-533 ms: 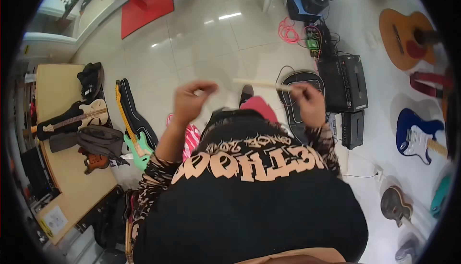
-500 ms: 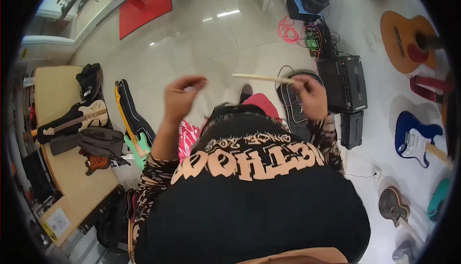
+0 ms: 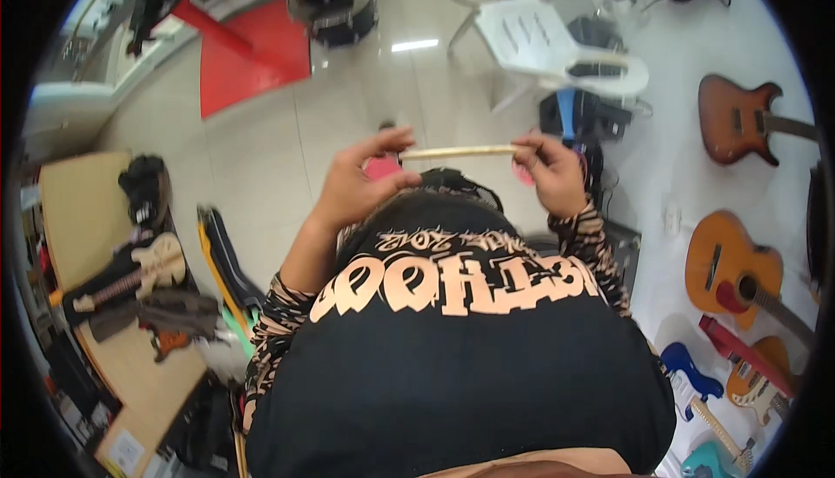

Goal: The person inserts a wooden handle into a wooden block, uses a small tool to tighten a screw, and holds the assembly up to a guitar on the bench.

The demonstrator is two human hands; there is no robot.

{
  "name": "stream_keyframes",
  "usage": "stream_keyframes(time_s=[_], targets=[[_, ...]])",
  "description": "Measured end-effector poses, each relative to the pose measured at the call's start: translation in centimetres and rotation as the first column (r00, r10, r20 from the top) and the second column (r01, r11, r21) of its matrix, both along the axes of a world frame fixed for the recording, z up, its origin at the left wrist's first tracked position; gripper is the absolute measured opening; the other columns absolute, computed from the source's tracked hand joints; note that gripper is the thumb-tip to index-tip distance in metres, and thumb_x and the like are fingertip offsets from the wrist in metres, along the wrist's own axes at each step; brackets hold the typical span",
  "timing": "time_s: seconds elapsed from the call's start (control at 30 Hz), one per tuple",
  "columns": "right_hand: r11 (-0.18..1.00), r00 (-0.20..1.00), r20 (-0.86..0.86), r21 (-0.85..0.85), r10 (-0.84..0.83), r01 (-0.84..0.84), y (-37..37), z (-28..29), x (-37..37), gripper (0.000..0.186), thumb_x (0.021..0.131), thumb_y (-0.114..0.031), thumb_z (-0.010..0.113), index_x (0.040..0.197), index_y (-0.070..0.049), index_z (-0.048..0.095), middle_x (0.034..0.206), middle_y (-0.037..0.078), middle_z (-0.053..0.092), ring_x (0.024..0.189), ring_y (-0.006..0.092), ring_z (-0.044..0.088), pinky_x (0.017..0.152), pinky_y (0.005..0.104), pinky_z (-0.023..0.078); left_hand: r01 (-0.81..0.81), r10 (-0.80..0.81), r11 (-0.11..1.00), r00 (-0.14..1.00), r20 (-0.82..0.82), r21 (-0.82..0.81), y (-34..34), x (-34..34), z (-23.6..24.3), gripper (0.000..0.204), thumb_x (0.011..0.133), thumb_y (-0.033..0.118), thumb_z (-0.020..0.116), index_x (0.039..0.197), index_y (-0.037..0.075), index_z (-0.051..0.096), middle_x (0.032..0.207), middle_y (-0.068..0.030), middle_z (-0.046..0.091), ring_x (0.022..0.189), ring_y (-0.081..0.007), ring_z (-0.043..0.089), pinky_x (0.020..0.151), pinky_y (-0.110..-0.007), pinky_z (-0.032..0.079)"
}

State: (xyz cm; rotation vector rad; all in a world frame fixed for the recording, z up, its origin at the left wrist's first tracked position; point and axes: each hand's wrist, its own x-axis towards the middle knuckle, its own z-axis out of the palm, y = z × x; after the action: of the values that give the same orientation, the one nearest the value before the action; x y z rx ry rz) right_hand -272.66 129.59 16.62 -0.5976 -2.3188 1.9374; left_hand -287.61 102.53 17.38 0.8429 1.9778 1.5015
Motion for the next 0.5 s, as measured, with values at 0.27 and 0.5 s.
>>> stream_keyframes(time_s=[0.27, 0.5], targets=[[0.965, 0.965, 0.043, -0.033, -0.257, 0.259, 11.2, -0.5, -17.0, 0.017, 0.092, -0.007, 0.06, 0.105, 0.003, 0.06, 0.077, 0.002, 0.06, 0.064, 0.006, 0.052, 0.056, 0.0203, 0.041, 0.296, -0.303, 0.95, 0.951, -0.066, -0.104, 19.6, -23.7, 2.0, 0.014, 0.079, 0.013, 0.073, 0.09, 0.006, 0.073, 0.081, -0.0123, 0.07, 0.07, -0.0218, 0.066, 0.067, -0.031, 0.051], [0.948, 0.958, 0.032, -0.137, -0.285, 0.287, 26.1, -5.5, -36.2, 0.023, 0.092, -0.02, 0.063, 0.101, 0.001, 0.065, 0.073, -0.001, 0.061, 0.066, 0.0049, 0.051, 0.058, 0.0208, 0.041, 0.446, -0.462, 0.88, 0.884, -0.075, -0.162, 38.8, -44.3, -3.5, 0.014, 0.077, 0.014, 0.075, 0.09, 0.008, 0.074, 0.082, -0.0087, 0.071, 0.076, -0.0195, 0.069, 0.07, -0.029, 0.053]])
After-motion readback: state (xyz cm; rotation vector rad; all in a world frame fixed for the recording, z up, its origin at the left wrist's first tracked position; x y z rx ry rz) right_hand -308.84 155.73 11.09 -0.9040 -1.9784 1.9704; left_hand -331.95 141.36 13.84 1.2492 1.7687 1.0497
